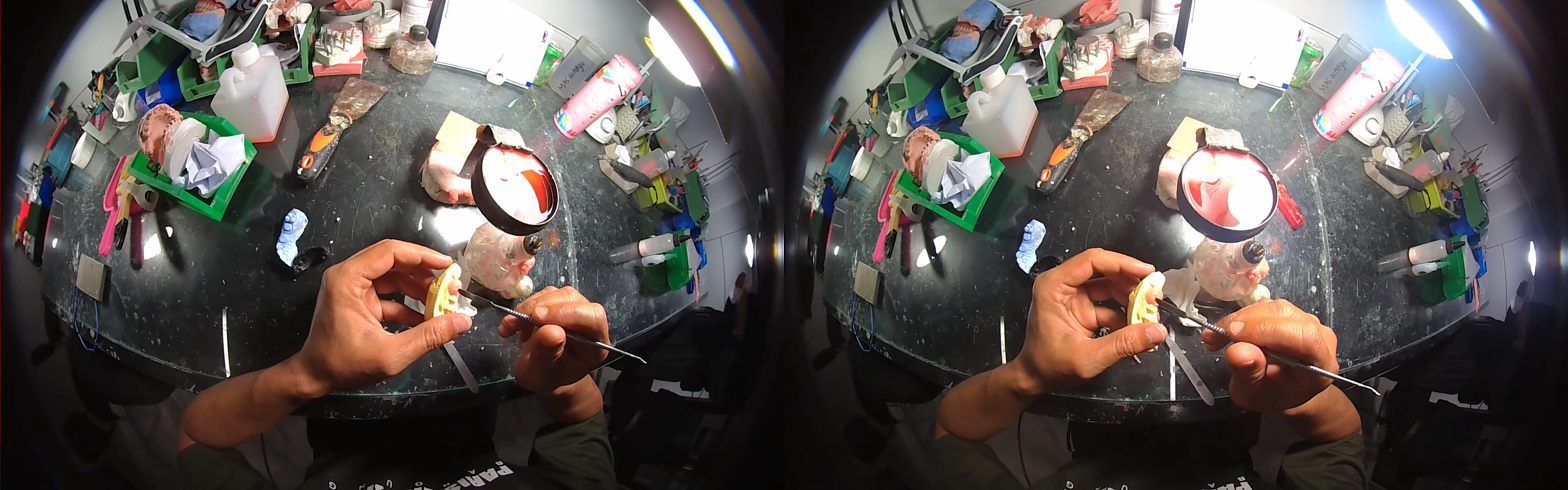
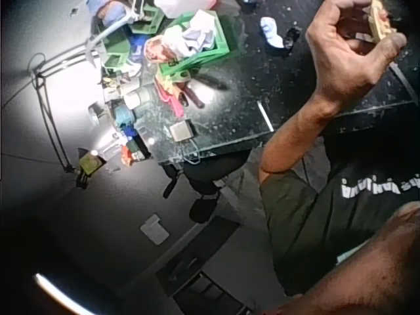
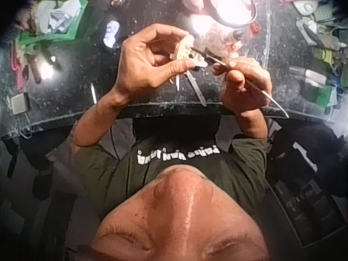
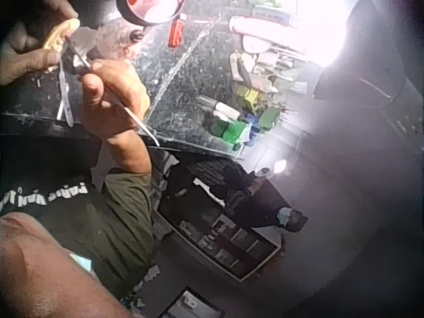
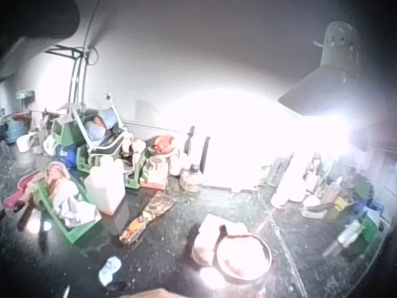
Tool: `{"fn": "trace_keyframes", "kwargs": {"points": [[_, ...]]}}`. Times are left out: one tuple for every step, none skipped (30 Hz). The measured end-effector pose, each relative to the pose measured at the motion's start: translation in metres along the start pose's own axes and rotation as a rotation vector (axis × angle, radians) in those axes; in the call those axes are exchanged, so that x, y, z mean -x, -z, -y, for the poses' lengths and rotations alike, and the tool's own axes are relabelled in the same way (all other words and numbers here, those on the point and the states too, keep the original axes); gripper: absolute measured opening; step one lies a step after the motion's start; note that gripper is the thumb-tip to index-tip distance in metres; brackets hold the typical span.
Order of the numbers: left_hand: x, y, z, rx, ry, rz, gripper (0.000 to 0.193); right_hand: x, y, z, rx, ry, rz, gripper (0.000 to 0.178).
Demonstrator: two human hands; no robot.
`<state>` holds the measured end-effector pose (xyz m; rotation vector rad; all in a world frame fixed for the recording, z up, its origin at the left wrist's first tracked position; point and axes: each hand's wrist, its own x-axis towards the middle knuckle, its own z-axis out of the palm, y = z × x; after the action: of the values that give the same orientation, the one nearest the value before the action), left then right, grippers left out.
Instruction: The person applies and shapes wax onto the teeth of a dental cast using a metal sculpting tool while holding and rotating the cast by hand.
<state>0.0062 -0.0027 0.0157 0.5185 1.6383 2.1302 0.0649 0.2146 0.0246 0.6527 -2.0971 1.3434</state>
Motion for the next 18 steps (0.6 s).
{"fn": "trace_keyframes", "kwargs": {"points": [[0.0000,0.0000,-0.0005,-0.001,-0.001,-0.001,0.047,0.0000,0.0000,0.0004,0.000,-0.002,-0.003,0.022],[-0.0004,0.0003,0.0001,0.024,0.009,0.008,0.047,0.0002,-0.0001,0.0003,0.000,-0.003,-0.002,0.022],[-0.0006,0.0006,0.0006,0.049,0.019,0.017,0.046,0.0002,0.0000,0.0005,0.004,-0.005,-0.002,0.022],[-0.0006,0.0009,0.0011,0.050,0.019,0.017,0.046,0.0003,-0.0001,0.0004,0.009,-0.007,-0.002,0.022],[-0.0003,0.0009,0.0011,0.055,0.015,0.026,0.045,0.0007,0.0004,0.0006,0.009,-0.007,-0.003,0.022],[-0.0001,0.0008,0.0012,0.061,0.010,0.035,0.044,0.0012,0.0010,0.0006,0.013,-0.009,0.003,0.023],[0.0000,0.0003,0.0013,0.062,0.011,0.036,0.044,0.0018,0.0014,0.0006,0.016,-0.012,0.008,0.023],[0.0002,0.0000,0.0010,0.075,0.014,0.034,0.043,0.0024,0.0010,0.0005,0.015,-0.011,0.007,0.023],[0.0004,-0.0002,0.0008,0.088,0.018,0.033,0.042,0.0035,0.0003,0.0004,0.009,-0.018,-0.009,0.023],[0.0005,-0.0001,0.0013,0.088,0.019,0.032,0.042,0.0043,-0.0001,0.0003,0.003,-0.025,-0.025,0.023],[0.0002,0.0001,0.0019,0.088,0.007,0.037,0.042,0.0040,-0.0001,0.0004,0.003,-0.025,-0.024,0.023],[0.0000,0.0002,0.0023,0.088,-0.004,0.041,0.041,0.0038,0.0000,0.0006,0.005,-0.027,-0.023,0.024],[0.0002,0.0002,0.0022,0.088,-0.003,0.041,0.041,0.0036,0.0000,0.0008,0.006,-0.029,-0.021,0.024],[0.0002,0.0003,0.0022,0.090,0.003,0.043,0.040,0.0033,0.0000,0.0008,0.004,-0.029,-0.020,0.024],[0.0003,0.0005,0.0021,0.091,0.009,0.044,0.040,0.0029,0.0001,0.0009,0.000,-0.037,-0.017,0.024],[0.0005,0.0006,0.0017,0.091,0.010,0.041,0.040,0.0027,0.0001,0.0010,-0.005,-0.045,-0.013,0.025],[0.0002,0.0008,0.0012,0.112,0.034,0.048,0.039,0.0025,0.0001,0.0012,-0.004,-0.046,-0.012,0.025],[0.0000,0.0011,0.0011,0.133,0.057,0.054,0.038,0.0024,0.0001,0.0014,-0.001,-0.047,-0.010,0.025]]}}
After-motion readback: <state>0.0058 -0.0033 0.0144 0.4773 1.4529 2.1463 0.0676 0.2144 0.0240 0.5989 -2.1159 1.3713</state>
